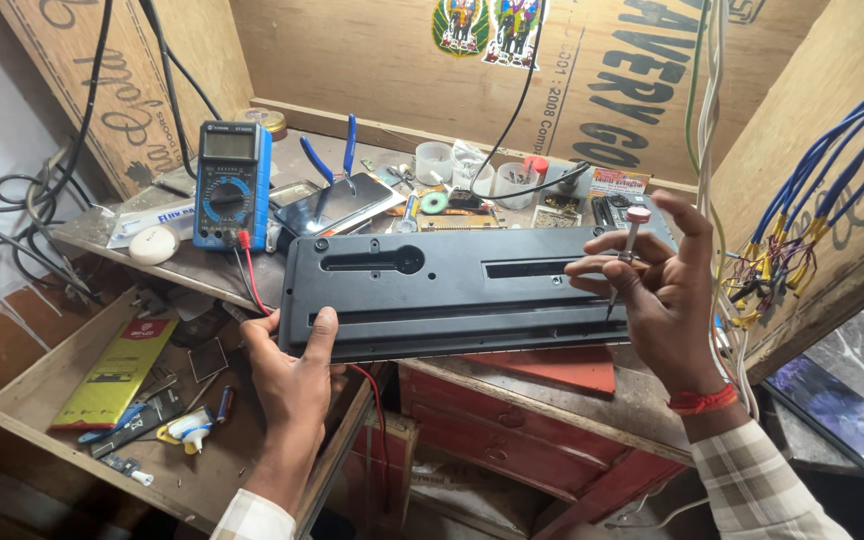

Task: The person uses a screwdriver to remove screws from a black plastic electronic housing, then uses a soldering iron to work on internal components. The person handles the housing, screws, and soldering iron throughout the clip.

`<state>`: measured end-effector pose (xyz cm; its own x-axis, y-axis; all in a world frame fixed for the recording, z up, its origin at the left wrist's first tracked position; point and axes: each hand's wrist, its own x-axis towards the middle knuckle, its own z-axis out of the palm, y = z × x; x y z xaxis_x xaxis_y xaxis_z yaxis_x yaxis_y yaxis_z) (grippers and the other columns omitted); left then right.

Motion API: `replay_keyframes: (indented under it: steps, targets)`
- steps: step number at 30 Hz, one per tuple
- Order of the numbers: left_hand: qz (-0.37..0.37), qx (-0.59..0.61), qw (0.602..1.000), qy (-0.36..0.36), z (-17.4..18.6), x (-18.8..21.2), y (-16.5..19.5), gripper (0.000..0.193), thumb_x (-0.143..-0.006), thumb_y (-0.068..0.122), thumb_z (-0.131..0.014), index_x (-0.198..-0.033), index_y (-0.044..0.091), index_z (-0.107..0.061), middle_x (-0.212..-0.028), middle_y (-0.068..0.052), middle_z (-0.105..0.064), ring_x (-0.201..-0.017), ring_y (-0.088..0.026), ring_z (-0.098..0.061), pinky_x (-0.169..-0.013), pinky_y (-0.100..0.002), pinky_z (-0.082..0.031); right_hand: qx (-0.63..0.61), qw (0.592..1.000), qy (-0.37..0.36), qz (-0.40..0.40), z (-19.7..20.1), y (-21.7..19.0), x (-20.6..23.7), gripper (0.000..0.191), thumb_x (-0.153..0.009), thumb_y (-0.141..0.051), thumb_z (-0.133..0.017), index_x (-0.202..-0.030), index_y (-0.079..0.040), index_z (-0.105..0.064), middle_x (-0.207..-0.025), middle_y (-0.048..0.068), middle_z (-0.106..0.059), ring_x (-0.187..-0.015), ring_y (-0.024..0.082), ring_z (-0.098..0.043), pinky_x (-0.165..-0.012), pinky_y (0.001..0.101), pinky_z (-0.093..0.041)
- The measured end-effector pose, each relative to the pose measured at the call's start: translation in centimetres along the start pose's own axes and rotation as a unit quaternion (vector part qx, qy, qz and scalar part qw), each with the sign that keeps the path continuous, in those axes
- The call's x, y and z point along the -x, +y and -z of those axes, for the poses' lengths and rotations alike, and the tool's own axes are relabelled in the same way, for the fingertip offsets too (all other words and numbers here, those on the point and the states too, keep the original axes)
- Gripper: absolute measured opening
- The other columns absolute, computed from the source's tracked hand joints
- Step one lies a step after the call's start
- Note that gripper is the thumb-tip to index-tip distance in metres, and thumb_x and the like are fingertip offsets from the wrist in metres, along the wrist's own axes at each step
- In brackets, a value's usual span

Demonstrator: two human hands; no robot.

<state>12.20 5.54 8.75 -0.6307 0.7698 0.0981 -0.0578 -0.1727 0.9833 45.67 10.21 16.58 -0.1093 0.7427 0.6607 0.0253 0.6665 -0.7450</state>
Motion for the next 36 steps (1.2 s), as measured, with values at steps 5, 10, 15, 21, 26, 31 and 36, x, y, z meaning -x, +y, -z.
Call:
replay_keyframes:
  steps: [5,10,15,21,26,31,36]
  targets:
    - [-0.011,0.008,1.000,0.001,-0.1,-0.1,-0.2,0.057,-0.086,0.031,-0.079,-0.123,0.008,-0.042,-0.091,-0.012,-0.065,-0.053,-0.013,-0.061,-0.040,-0.028,-0.046,-0.087,0.996,0.017,0.017,-0.1,1.0,0.2,0.052,-0.102,0.011,-0.058,-0.139,-0.016,-0.034,-0.113,0.017,-0.062,-0.108,0.031,-0.073,-0.099,0.0477,-0.065]
    - [-0.005,0.012,1.000,0.006,-0.3,-0.1,-0.4,0.058,-0.085,0.030,-0.079,-0.124,0.008,-0.042,-0.089,-0.011,-0.065,-0.053,-0.013,-0.060,-0.039,-0.028,-0.045,-0.102,0.995,0.014,0.003,0.4,1.7,0.4,0.054,-0.100,0.014,-0.057,-0.136,-0.017,-0.032,-0.112,0.014,-0.061,-0.107,0.033,-0.073,-0.100,0.0486,-0.065]
    - [-0.005,-0.004,1.000,0.006,0.0,-0.2,-0.4,0.059,-0.085,0.031,-0.079,-0.125,0.008,-0.042,-0.091,-0.011,-0.066,-0.054,-0.013,-0.062,-0.040,-0.028,-0.046,-0.071,0.997,0.003,0.001,0.2,1.8,0.4,0.055,-0.097,0.016,-0.058,-0.133,-0.016,-0.030,-0.112,0.014,-0.061,-0.105,0.033,-0.074,-0.098,0.0467,-0.065]
    - [-0.002,-0.016,1.000,0.004,0.0,-0.2,-0.4,0.059,-0.086,0.031,-0.079,-0.125,0.007,-0.042,-0.092,-0.012,-0.065,-0.055,-0.013,-0.063,-0.040,-0.027,-0.047,-0.040,0.999,-0.009,0.015,0.1,1.8,0.4,0.054,-0.099,0.014,-0.059,-0.133,-0.015,-0.030,-0.109,0.015,-0.061,-0.103,0.032,-0.075,-0.096,0.0446,-0.065]
    - [-0.021,0.005,1.000,-0.003,-0.1,-0.1,-0.5,0.059,-0.086,0.031,-0.079,-0.125,0.006,-0.041,-0.094,-0.013,-0.064,-0.057,-0.013,-0.064,-0.041,-0.027,-0.050,-0.005,1.000,-0.010,0.027,0.1,1.9,0.5,0.054,-0.098,0.014,-0.059,-0.133,-0.015,-0.030,-0.109,0.014,-0.060,-0.104,0.030,-0.075,-0.097,0.0436,-0.066]
    - [-0.012,-0.002,1.000,0.004,0.0,-0.1,-0.5,0.059,-0.086,0.031,-0.078,-0.124,0.006,-0.041,-0.094,-0.013,-0.064,-0.058,-0.012,-0.064,-0.042,-0.027,-0.051,-0.020,0.998,-0.041,0.039,0.1,1.8,0.9,0.054,-0.095,0.014,-0.062,-0.135,-0.012,-0.036,-0.106,0.015,-0.064,-0.102,0.027,-0.074,-0.094,0.0397,-0.065]
    - [-0.017,0.005,1.000,0.004,-0.1,-0.2,-0.6,0.059,-0.085,0.031,-0.079,-0.124,0.005,-0.042,-0.093,-0.013,-0.065,-0.056,-0.013,-0.064,-0.042,-0.027,-0.050,0.026,0.998,-0.047,0.028,0.9,1.7,1.1,0.042,-0.098,0.013,-0.059,-0.134,-0.006,-0.052,-0.110,0.016,-0.073,-0.105,0.022,-0.072,-0.086,0.0333,-0.062]
